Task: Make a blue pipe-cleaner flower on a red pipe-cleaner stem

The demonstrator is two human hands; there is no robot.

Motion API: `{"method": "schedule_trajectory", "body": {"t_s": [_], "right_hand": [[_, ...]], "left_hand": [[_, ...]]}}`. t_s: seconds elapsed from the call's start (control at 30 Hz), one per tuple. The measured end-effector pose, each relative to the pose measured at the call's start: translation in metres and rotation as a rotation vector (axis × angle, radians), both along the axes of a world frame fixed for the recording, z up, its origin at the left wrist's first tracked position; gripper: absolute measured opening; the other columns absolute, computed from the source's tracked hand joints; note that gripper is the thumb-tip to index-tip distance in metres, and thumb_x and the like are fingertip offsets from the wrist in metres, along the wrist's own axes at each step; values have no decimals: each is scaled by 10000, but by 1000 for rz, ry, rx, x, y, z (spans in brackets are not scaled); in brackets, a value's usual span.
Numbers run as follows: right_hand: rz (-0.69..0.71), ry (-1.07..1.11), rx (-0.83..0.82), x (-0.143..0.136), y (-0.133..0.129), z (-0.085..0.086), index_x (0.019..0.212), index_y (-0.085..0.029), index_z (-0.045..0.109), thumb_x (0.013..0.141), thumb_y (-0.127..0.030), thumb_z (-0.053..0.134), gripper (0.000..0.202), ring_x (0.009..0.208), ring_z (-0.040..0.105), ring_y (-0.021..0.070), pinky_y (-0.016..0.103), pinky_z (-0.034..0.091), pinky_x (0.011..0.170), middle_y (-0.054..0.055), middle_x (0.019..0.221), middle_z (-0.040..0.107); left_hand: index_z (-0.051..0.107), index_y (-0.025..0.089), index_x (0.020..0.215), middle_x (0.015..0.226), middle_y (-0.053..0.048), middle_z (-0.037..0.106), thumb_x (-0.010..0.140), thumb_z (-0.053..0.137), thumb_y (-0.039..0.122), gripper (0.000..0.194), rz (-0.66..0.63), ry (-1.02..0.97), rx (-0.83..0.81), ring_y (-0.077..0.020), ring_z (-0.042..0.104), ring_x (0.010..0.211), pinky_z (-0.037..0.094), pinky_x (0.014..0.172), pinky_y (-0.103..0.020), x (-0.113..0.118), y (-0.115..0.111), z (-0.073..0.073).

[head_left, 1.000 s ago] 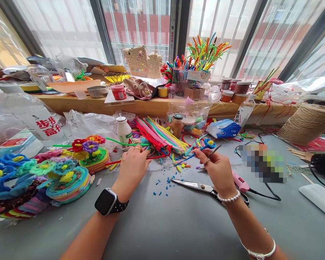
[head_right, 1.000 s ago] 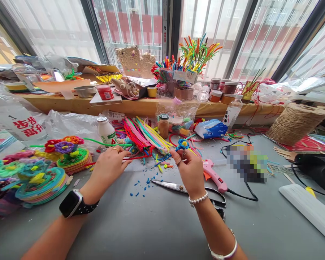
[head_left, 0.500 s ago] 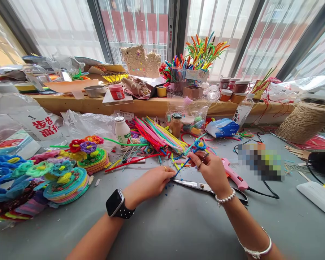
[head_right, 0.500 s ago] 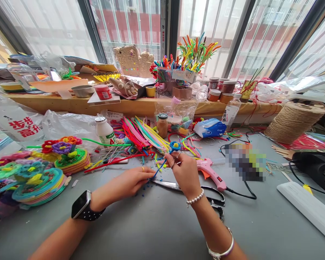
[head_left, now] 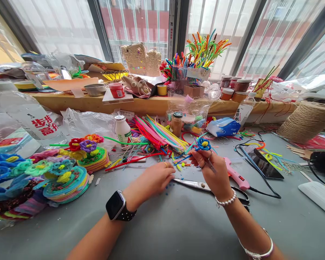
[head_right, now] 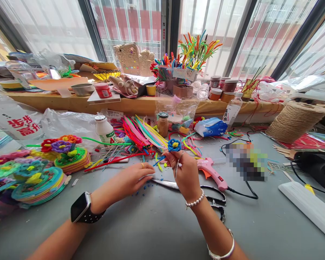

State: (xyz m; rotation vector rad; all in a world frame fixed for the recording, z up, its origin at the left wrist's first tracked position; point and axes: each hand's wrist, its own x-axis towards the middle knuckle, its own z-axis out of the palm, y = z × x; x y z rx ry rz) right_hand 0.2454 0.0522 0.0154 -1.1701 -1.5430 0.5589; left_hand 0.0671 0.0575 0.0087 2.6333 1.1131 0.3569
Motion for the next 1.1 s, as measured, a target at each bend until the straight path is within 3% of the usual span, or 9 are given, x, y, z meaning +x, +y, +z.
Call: {"method": "schedule_trajectory", "body": {"t_s": [0.1,0.3,0.43,0.63,0.8,1.0,1.1], "right_hand": [[-83,16,38,4,0,-1,755,-167,598,765,-358,493,219,569,574,152,277,462,551,48,659,628],[-55,53,41,2,0,-1,760,-162,587,779,-360,475,228,536,544,130,268,456,522,37,631,605],[-55,39,42,0,-1,1,749,-160,585,782,-350,473,223,529,536,122,260,451,517,30,622,600],[-62,5,46,3,0,0,761,-162,585,788,-355,461,230,535,536,125,259,443,526,28,620,596],[-106,-54,60,3,-1,-1,740,-162,576,785,-361,462,234,550,545,133,261,443,536,36,631,600],[-244,-160,116,3,-1,2,691,-162,564,792,-355,455,244,533,545,137,251,414,535,32,593,596],[-248,-201,113,4,0,3,671,-160,551,796,-358,445,257,506,530,134,243,394,518,24,555,573]], "left_hand": [[459,206,1122,1148,-67,524,784,342,84,378,-165,1,-13,-166,466,1054,375,863,-282,10,-10,-1],[361,210,1205,1138,-97,536,776,349,92,445,-168,122,-1,-207,451,1078,372,861,-360,10,-13,-4],[418,212,1151,1061,-85,580,783,343,101,391,-127,137,43,-200,486,1030,355,867,-354,5,-9,-1],[526,189,996,853,-57,624,789,375,129,263,-67,130,89,-171,555,802,385,755,-306,3,-3,-1],[583,198,921,860,-61,604,807,379,170,235,-83,112,185,-170,526,807,378,749,-317,10,-3,-6],[607,187,855,861,-54,594,806,399,187,213,-95,128,164,-162,503,816,381,754,-308,17,-7,-6],[595,170,834,869,-55,582,764,482,231,146,-81,136,129,-171,493,836,382,763,-309,16,-4,-5]]}}
